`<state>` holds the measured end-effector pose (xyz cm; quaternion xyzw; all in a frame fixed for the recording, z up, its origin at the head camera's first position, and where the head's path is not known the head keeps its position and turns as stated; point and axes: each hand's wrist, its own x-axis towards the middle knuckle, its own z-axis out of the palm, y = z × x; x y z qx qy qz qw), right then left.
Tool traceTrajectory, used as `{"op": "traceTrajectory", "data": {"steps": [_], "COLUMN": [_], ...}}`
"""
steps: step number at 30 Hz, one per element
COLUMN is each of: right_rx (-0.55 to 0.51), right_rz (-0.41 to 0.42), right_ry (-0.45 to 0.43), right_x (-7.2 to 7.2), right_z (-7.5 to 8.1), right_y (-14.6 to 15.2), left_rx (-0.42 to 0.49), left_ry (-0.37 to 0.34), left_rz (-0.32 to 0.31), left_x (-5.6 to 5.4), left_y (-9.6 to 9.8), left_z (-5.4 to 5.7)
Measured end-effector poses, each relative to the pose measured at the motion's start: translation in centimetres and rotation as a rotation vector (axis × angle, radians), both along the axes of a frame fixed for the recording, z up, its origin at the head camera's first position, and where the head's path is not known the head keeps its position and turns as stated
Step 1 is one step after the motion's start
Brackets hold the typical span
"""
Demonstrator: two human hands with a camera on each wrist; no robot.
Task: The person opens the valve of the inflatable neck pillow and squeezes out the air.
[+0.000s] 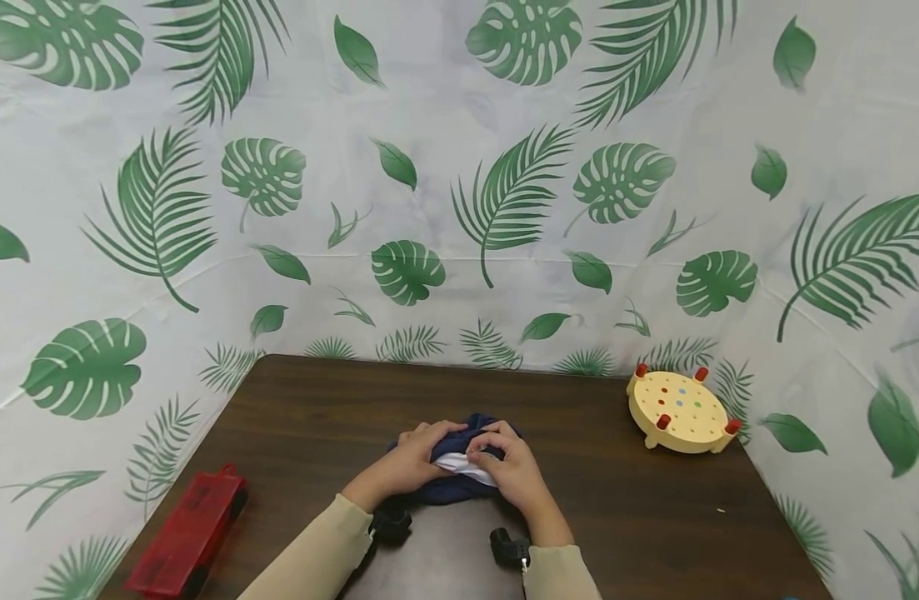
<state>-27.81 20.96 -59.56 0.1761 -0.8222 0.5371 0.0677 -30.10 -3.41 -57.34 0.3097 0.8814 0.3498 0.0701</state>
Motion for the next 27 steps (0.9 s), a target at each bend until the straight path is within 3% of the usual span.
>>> {"op": "traceTrajectory", "data": {"steps": [7,13,27], "right_rx": [-0.013,-0.029,-0.037], "right_rz": [0.014,0.013,0.032], "right_ry": [0.013,0.023,0.041], "right_x": [0.2,0.1,-0.4], "right_z": [-0.8,-1.0,-0.8], "right_y": [-0.4,-0.3,0.1], "left_rx": [-0.003,0.030,0.045], "left_ry": [-0.019,0.024,0.039], "left_rz": [0.019,0.025,0.023], "left_x": [0.3,0.3,-0.1], "left_y": [-0.4,0.0,0.2], "left_z": [-0.7,-1.2,-0.6]}}
